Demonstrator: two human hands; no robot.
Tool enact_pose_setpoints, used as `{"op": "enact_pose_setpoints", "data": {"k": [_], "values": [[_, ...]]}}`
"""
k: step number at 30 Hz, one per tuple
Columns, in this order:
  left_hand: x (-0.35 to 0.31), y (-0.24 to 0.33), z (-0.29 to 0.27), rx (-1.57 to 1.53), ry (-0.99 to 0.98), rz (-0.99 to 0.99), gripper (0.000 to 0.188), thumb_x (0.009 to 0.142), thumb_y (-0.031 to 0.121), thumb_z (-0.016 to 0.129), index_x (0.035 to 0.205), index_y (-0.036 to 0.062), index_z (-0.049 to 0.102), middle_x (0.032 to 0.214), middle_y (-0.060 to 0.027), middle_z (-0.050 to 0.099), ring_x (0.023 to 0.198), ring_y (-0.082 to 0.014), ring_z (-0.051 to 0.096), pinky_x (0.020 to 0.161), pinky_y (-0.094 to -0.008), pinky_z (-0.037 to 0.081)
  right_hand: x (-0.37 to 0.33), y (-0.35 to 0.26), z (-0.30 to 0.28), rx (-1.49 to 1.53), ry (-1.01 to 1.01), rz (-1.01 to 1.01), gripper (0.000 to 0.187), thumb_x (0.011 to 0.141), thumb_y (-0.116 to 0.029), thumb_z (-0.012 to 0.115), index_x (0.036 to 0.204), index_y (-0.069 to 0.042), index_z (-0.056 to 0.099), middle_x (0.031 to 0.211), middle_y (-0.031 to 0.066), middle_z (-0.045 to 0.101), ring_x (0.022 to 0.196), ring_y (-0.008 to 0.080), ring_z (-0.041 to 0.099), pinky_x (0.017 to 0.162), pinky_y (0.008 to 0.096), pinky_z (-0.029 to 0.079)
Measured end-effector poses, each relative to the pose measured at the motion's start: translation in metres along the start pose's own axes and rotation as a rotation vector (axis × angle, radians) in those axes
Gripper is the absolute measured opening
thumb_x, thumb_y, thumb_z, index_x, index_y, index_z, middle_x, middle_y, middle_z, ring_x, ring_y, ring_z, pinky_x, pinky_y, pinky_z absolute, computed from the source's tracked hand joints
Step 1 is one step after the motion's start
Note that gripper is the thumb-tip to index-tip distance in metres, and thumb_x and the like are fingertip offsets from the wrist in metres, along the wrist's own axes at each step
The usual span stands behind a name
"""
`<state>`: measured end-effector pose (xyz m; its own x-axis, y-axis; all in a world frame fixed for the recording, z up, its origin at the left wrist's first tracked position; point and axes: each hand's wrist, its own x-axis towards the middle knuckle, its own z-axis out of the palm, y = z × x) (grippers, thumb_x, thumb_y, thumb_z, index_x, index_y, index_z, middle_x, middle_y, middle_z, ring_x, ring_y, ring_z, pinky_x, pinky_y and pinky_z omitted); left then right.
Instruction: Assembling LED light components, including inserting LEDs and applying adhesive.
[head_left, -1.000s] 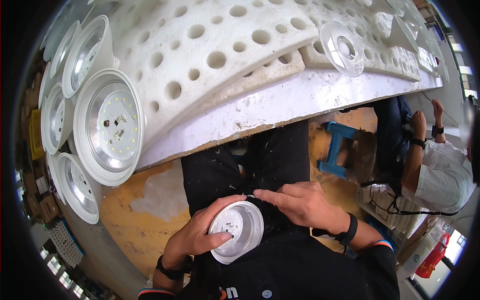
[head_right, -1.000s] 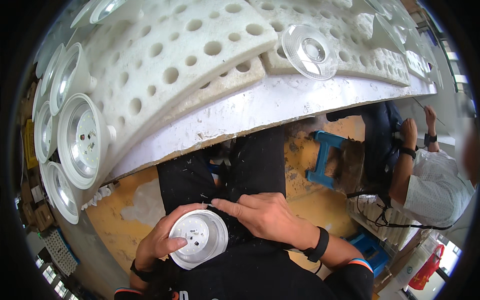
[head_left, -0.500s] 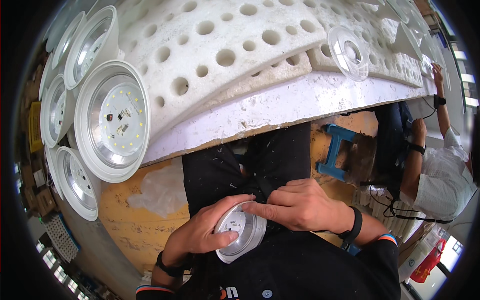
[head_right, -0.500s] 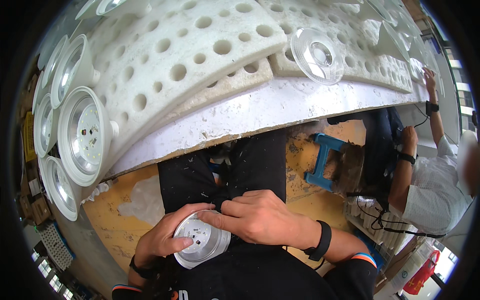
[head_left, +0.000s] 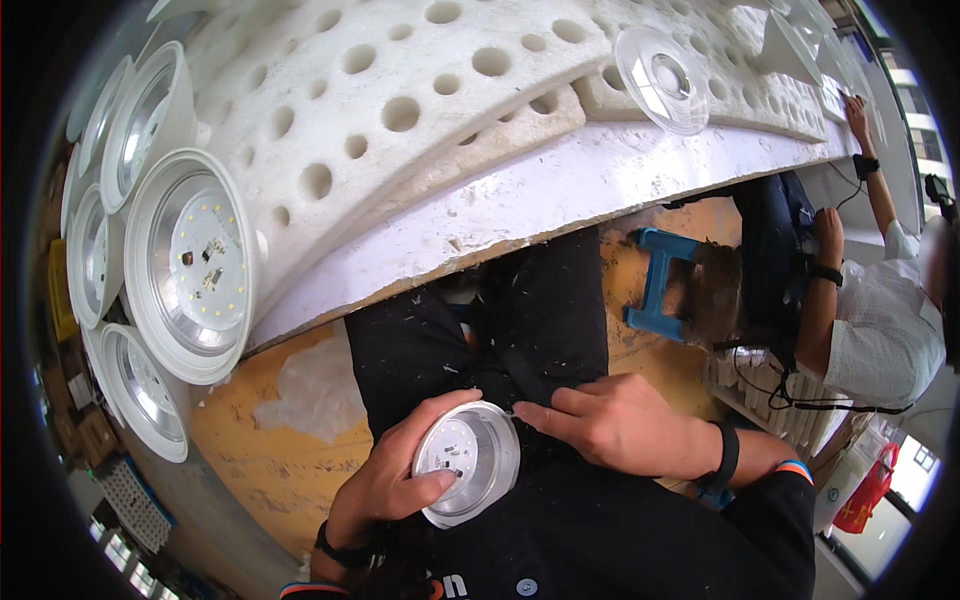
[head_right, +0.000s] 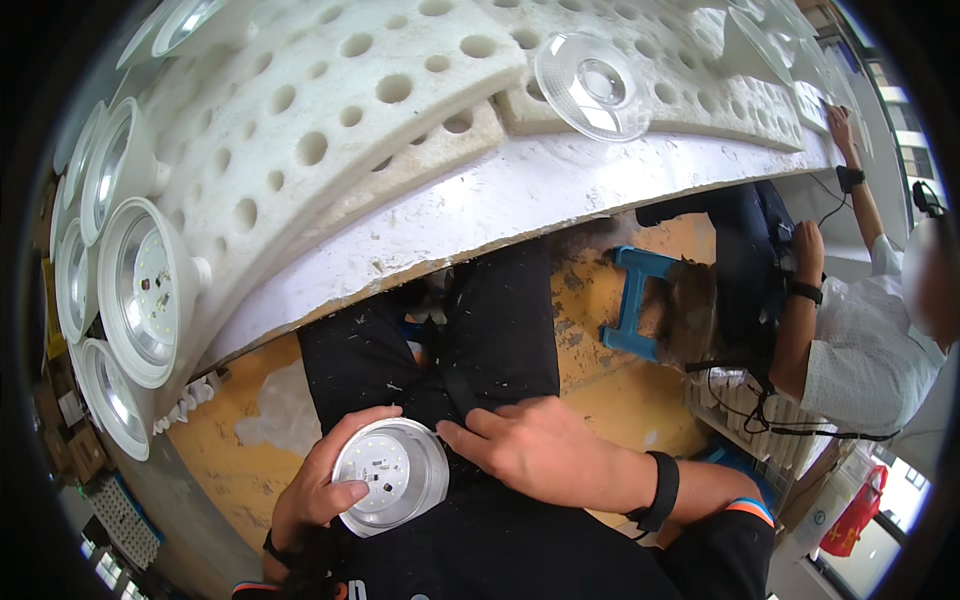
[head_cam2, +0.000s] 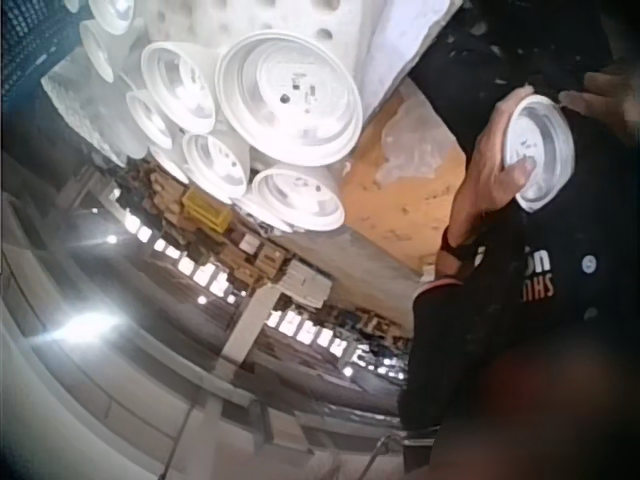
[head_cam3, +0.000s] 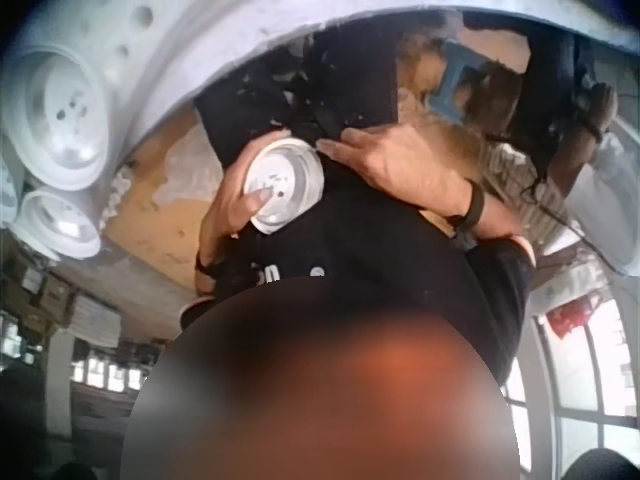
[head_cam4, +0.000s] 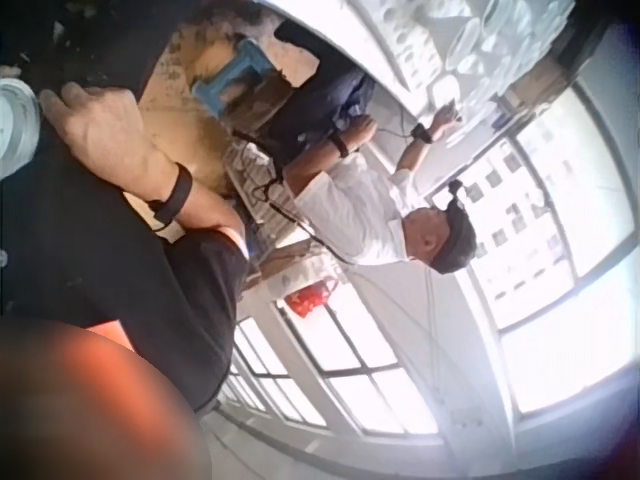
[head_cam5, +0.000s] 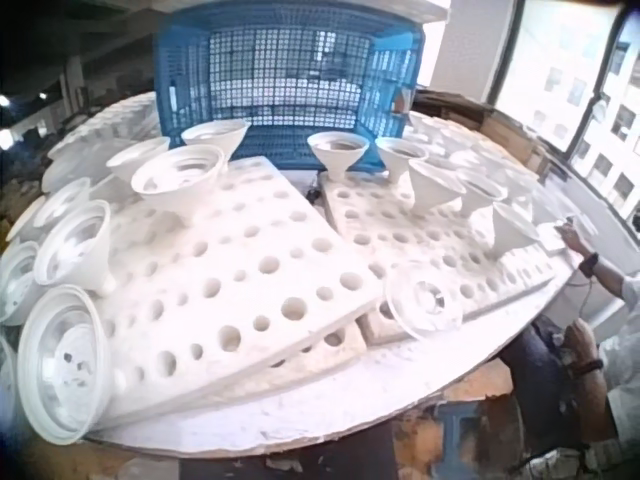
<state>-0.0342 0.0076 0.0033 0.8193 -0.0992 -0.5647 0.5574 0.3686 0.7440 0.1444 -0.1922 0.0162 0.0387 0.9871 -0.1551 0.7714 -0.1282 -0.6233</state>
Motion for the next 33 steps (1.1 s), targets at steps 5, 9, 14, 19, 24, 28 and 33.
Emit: {"op": "enact_pose_setpoints", "data": {"k": [5, 9, 14, 19, 24, 28, 33], "values": [[-0.004, -0.009, 0.0, -0.063, 0.057, 0.017, 0.081, 0.063, 0.023, 0.054, 0.138, -0.0025, 0.038, 0.126, -0.018, 0.054, 0.118, -0.0256, 0.053, 0.103, -0.0348, 0.038, -0.021, -0.016, -0.001, 0.216, -0.184, 0.116, 0.039, 0.079, -0.01, 0.06, 0.118, -0.012, 0.064, 0.075, 0.0044, 0.057, 0.064, 0.0207, 0.063, 0.052, 0.032, 0.05], [-0.003, -0.017, -0.002, -0.162, 0.112, 0.035, 0.082, 0.063, 0.027, 0.055, 0.138, -0.0035, 0.038, 0.128, -0.0181, 0.053, 0.119, -0.0252, 0.053, 0.103, -0.0352, 0.038, -0.032, -0.004, 0.007, 0.393, -0.147, 0.127, 0.029, 0.085, -0.012, 0.059, 0.113, -0.014, 0.066, 0.077, 0.0069, 0.061, 0.066, 0.0272, 0.064, 0.053, 0.0346, 0.052], [-0.003, -0.022, 0.001, -0.14, 0.162, 0.071, 0.083, 0.065, 0.031, 0.056, 0.138, -0.0042, 0.038, 0.129, -0.0184, 0.052, 0.12, -0.025, 0.052, 0.104, -0.0355, 0.038, -0.016, -0.002, 0.009, 0.312, 0.171, 0.324, 0.041, 0.077, -0.006, 0.067, 0.117, -0.015, 0.064, 0.073, 0.0059, 0.058, 0.061, 0.0252, 0.062, 0.051, 0.0346, 0.05], [-0.001, -0.024, 0.0, -0.084, 0.198, 0.09, 0.084, 0.067, 0.034, 0.057, 0.138, -0.0053, 0.037, 0.132, -0.0195, 0.05, 0.121, -0.0255, 0.052, 0.104, -0.0357, 0.038, -0.002, -0.005, 0.012, 0.269, 0.115, 0.271, 0.037, 0.081, -0.008, 0.065, 0.118, -0.011, 0.063, 0.078, 0.0075, 0.061, 0.064, 0.0277, 0.063, 0.053, 0.0343, 0.051], [0.014, -0.017, 0.002, -0.183, 0.233, 0.13, 0.081, 0.07, 0.034, 0.053, 0.138, -0.0063, 0.036, 0.134, -0.0203, 0.049, 0.124, -0.0265, 0.05, 0.105, -0.0356, 0.037, 0.004, 0.02, 0.057, 0.831, 0.212, 0.474, 0.026, 0.09, -0.016, 0.062, 0.114, -0.006, 0.064, 0.091, 0.0071, 0.068, 0.074, 0.0214, 0.066, 0.068, 0.0292, 0.052], [0.033, -0.005, 0.007, -0.384, 0.155, 0.214, 0.084, 0.07, 0.036, 0.054, 0.138, -0.0076, 0.034, 0.137, -0.0248, 0.046, 0.126, -0.031, 0.048, 0.108, -0.0396, 0.035, 0.011, 0.025, 0.092, 1.407, 0.106, 0.644, 0.032, 0.1, -0.031, 0.05, 0.094, -0.003, 0.062, 0.069, 0.0004, 0.058, 0.058, 0.0065, 0.051, 0.054, 0.0208, 0.041], [0.057, 0.014, 0.018, -0.316, 0.108, 0.493, 0.072, 0.072, 0.022, 0.058, 0.134, -0.0074, 0.037, 0.132, -0.0268, 0.05, 0.124, -0.0343, 0.049, 0.107, -0.0443, 0.037, 0.022, 0.014, 0.086, 2.063, 0.333, 0.759, 0.038, 0.101, -0.039, 0.044, 0.119, -0.007, 0.055, 0.092, 0.0045, 0.063, 0.069, 0.0105, 0.058, 0.057, 0.024, 0.047]]}}
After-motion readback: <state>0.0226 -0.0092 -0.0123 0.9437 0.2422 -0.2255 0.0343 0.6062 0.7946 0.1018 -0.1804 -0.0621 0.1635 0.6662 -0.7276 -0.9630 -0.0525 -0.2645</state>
